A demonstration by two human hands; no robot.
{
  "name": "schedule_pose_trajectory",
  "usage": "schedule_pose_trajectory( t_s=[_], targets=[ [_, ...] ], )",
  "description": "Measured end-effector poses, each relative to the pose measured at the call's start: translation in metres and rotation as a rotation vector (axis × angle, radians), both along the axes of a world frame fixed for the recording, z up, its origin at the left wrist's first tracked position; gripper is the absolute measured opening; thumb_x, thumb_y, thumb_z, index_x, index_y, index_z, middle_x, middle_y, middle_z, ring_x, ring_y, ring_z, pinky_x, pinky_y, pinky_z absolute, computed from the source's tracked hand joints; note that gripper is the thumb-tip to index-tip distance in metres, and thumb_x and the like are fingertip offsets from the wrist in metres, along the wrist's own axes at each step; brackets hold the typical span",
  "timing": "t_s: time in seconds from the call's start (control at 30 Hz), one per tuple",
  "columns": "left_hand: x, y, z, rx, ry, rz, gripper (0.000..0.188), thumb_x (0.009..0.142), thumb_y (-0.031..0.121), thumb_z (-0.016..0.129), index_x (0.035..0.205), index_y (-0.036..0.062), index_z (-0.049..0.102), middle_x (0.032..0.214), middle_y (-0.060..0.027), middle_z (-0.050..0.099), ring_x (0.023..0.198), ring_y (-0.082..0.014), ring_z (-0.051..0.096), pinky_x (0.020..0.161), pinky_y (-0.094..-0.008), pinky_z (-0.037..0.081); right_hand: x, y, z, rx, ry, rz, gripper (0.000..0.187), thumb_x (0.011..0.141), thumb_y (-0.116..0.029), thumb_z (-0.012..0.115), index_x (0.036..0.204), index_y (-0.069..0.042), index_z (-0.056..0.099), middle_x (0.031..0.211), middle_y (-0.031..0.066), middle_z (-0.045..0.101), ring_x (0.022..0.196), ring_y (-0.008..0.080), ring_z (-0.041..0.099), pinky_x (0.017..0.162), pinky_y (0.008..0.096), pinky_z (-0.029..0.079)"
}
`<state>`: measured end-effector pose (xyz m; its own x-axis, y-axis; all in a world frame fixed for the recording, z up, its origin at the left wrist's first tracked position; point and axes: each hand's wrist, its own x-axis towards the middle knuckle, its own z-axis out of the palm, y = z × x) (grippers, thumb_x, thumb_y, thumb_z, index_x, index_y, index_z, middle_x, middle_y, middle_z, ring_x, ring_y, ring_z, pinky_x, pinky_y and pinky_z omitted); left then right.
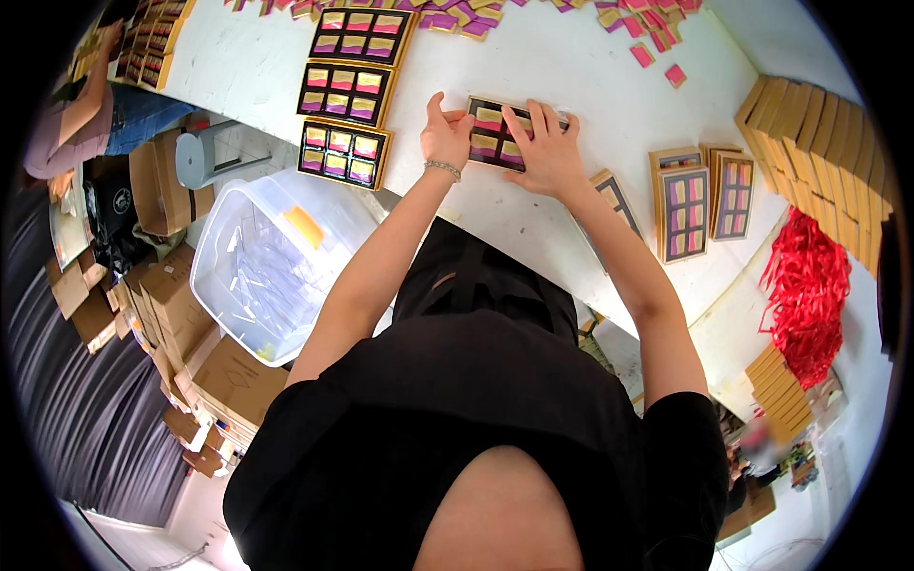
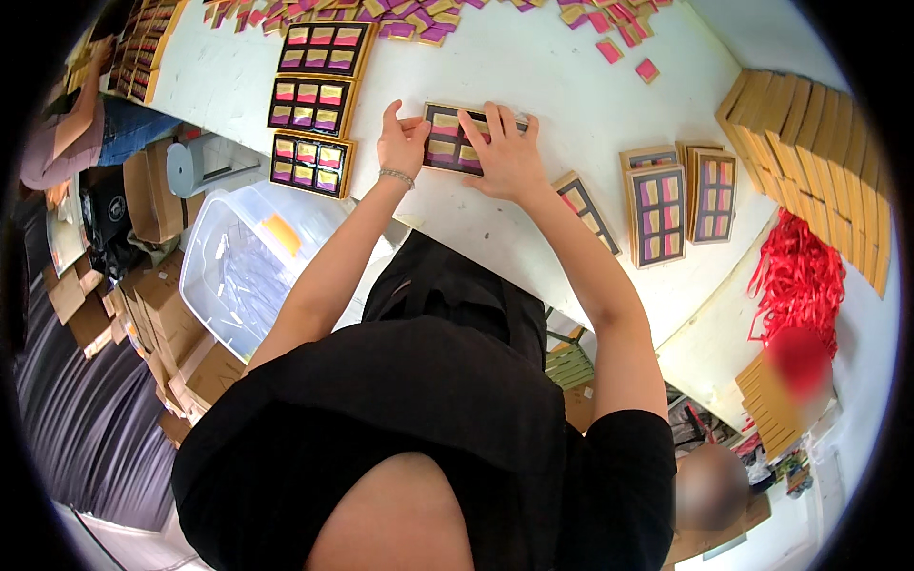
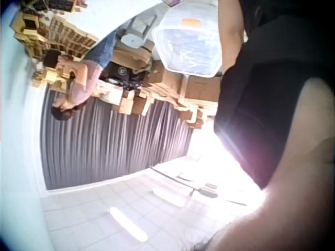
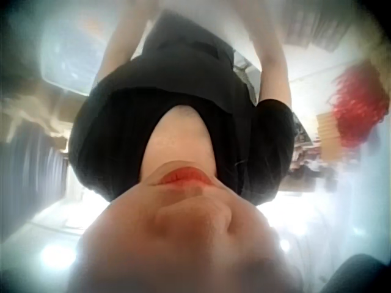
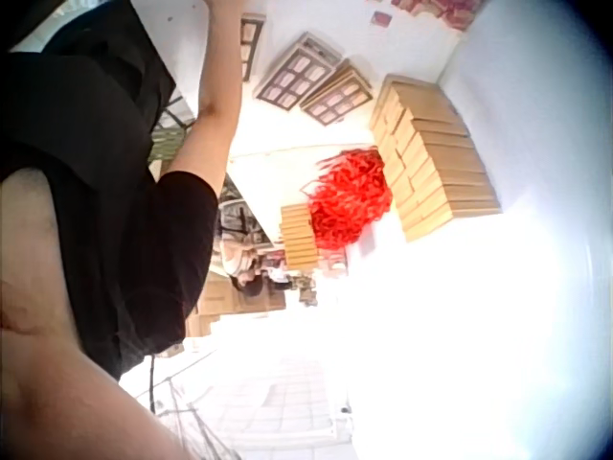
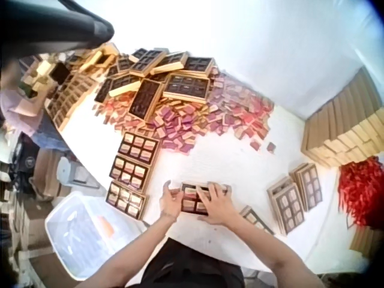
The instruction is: The person places small pink and gold-wrapped chocolate pieces into black compartmentalized trays on a white table. They then pick up clear plastic lids from a bin and cover the filled trays, stacking them on the table.
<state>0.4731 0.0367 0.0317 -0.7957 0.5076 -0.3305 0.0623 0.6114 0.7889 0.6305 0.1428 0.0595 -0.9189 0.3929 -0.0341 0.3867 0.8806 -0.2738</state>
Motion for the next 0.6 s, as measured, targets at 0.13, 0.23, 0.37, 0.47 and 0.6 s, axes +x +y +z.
schedule_pose_trajectory(
  t_s=[0.13,0.23,0.37,0.47,0.6],
  targets=[
    [-0.014,0.008,-0.006,-0.075,0.115,-0.096,0.046,0.08,0.02,0.07,0.122,0.0057,0.057,0.094,-0.0094,0.073,0.085,-0.0241,0.07,0.079,-0.0369,0.054,0.0,0.0,-0.001,0.009,0.03,-0.065,0.098,0.058,-0.048,0.08,0.143,-0.019,0.04,0.126,0.0157,0.045,0.119,0.0312,0.043,0.089,0.0591,0.034],
    [-0.006,0.015,0.017,0.145,-0.047,-0.151,0.045,0.083,0.016,0.069,0.123,0.0005,0.056,0.095,-0.0104,0.072,0.083,-0.0182,0.069,0.077,-0.032,0.055,0.016,-0.012,0.02,-0.019,0.094,-0.242,0.101,0.053,-0.045,0.082,0.142,-0.018,0.041,0.124,0.0168,0.045,0.117,0.0321,0.044,0.088,0.0561,0.033],
    [0.08,0.037,0.063,0.245,-0.179,-0.499,0.043,0.084,0.013,0.068,0.124,0.0025,0.056,0.097,-0.0126,0.071,0.084,-0.0226,0.069,0.076,-0.0329,0.055,0.102,-0.046,0.076,-0.015,0.011,-0.542,0.101,0.056,-0.047,0.081,0.142,-0.014,0.039,0.129,0.0197,0.043,0.121,0.0345,0.042,0.095,0.0558,0.028],
    [0.132,0.031,0.016,0.221,-0.095,-0.663,0.043,0.092,0.019,0.059,0.129,-0.0006,0.05,0.116,-0.0203,0.063,0.104,-0.0321,0.063,0.088,-0.0393,0.051,0.164,-0.065,0.06,-0.023,0.028,-0.672,0.101,0.063,-0.047,0.08,0.143,-0.006,0.034,0.136,0.0228,0.04,0.126,0.0365,0.039,0.1,0.0547,0.026],
    [0.15,0.031,-0.002,0.12,-0.108,-0.817,0.053,0.096,0.024,0.052,0.138,-0.0049,0.039,0.131,-0.026,0.053,0.119,-0.0385,0.053,0.102,-0.0436,0.041,0.209,-0.094,0.008,-0.437,0.618,-1.277,0.089,0.08,-0.042,0.074,0.143,0.003,0.029,0.142,0.0223,0.037,0.13,0.0318,0.038,0.105,0.0457,0.029]
  ],
)
